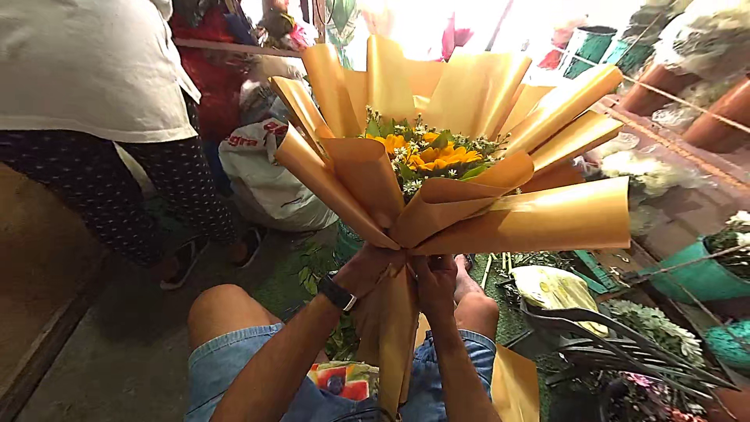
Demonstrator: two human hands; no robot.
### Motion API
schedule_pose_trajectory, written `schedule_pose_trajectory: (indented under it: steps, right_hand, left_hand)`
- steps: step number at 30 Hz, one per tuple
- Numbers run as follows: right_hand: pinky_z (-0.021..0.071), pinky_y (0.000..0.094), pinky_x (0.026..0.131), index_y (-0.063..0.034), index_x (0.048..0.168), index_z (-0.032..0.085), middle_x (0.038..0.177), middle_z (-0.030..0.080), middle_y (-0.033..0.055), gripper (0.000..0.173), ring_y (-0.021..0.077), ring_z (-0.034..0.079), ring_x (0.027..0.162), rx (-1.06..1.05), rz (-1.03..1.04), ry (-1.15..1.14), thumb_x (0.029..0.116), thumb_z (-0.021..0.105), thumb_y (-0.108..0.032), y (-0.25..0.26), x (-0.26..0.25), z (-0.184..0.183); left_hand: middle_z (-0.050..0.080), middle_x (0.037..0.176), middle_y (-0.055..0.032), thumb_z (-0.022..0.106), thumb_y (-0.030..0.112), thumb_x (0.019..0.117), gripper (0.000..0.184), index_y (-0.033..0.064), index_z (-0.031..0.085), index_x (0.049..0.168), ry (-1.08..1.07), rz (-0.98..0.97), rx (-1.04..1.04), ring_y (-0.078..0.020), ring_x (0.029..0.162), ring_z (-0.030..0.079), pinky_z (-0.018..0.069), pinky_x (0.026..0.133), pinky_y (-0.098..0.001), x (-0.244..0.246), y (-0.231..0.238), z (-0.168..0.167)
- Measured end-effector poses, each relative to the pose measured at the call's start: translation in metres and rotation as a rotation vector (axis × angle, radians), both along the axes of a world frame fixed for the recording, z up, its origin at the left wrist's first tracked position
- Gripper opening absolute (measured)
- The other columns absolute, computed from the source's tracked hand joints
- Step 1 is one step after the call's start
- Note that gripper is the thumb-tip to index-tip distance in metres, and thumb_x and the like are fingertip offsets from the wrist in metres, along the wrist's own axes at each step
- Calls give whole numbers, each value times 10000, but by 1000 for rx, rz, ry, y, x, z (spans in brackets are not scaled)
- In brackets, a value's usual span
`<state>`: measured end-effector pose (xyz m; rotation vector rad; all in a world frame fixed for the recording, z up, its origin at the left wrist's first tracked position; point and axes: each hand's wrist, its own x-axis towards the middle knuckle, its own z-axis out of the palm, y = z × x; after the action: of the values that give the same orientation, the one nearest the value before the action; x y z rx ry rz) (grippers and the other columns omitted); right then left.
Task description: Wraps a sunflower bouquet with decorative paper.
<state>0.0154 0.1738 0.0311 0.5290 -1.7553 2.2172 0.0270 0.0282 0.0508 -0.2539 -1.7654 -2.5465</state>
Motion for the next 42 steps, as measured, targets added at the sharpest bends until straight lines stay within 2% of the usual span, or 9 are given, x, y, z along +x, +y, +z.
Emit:
schedule_pose_trajectory:
  steps: [6,19,23,27,29,32,34,37,42]
  right_hand:
    - [603,267,702,-10,1060,632,845,710,11,270,73,690,764,64,-88,-50,813,730,-60,-8,3,-1]
    - [611,282,757,-14,1029,658,890,713,12,256,72,694,836,92,-102,-72,785,725,-51,-7,12,-2]
    - [603,277,734,-21,983,664,852,705,5,228,63,687,808,138,-113,-96,770,736,-62,-9,11,3]
    - [594,283,894,32,1125,672,1014,734,29,340,49,690,968,370,-9,-27,880,744,-193,19,20,16]
    - [580,268,867,60,1151,647,989,718,26,385,30,673,928,420,-114,-90,909,709,-232,47,29,17]
    - [539,326,987,47,1334,554,1204,663,106,423,109,633,1112,401,-300,-311,1050,509,-264,95,22,-21]
    - [584,421,904,-23,1253,673,1156,735,89,434,173,699,1049,424,-343,-600,1073,488,-372,114,9,-57]
    - [560,487,842,-69,1341,580,1174,684,139,570,273,666,1028,120,-34,-1032,1070,409,-541,105,0,-83]
    - [590,482,761,-111,1258,589,1070,691,133,349,269,691,927,-446,83,-1104,1077,441,-370,86,-16,-94]
  left_hand:
    - [694,839,39,746,-7,831,254,106,664,1042,18,-47,-19,-62,695,634,558,660,-235,1,-4,-7]
    - [724,1002,27,782,1,832,313,98,696,1117,64,-128,-150,-80,922,681,583,851,-278,12,-12,9]
    - [708,921,56,761,7,844,267,108,690,1081,55,-60,-167,-46,819,660,572,771,-235,14,-9,6]
    - [700,891,99,747,46,861,224,120,688,1064,47,52,-239,11,804,652,568,761,-193,22,-15,1]
    - [703,918,92,762,102,874,241,95,682,1101,50,102,-262,12,834,654,568,801,-205,25,-23,-4]
    - [721,1007,75,801,150,859,309,89,681,1137,66,153,-221,-13,950,671,568,896,-239,31,-34,-6]
    - [730,986,90,805,136,851,266,130,703,1096,84,157,-176,-17,928,677,576,872,-238,33,-36,-7]
    - [726,956,112,811,98,804,289,132,689,1064,61,175,-177,-5,920,678,579,863,-235,25,-32,-6]
    - [735,974,91,803,85,802,293,131,689,1068,44,165,-149,-27,946,686,585,882,-259,24,-33,-3]
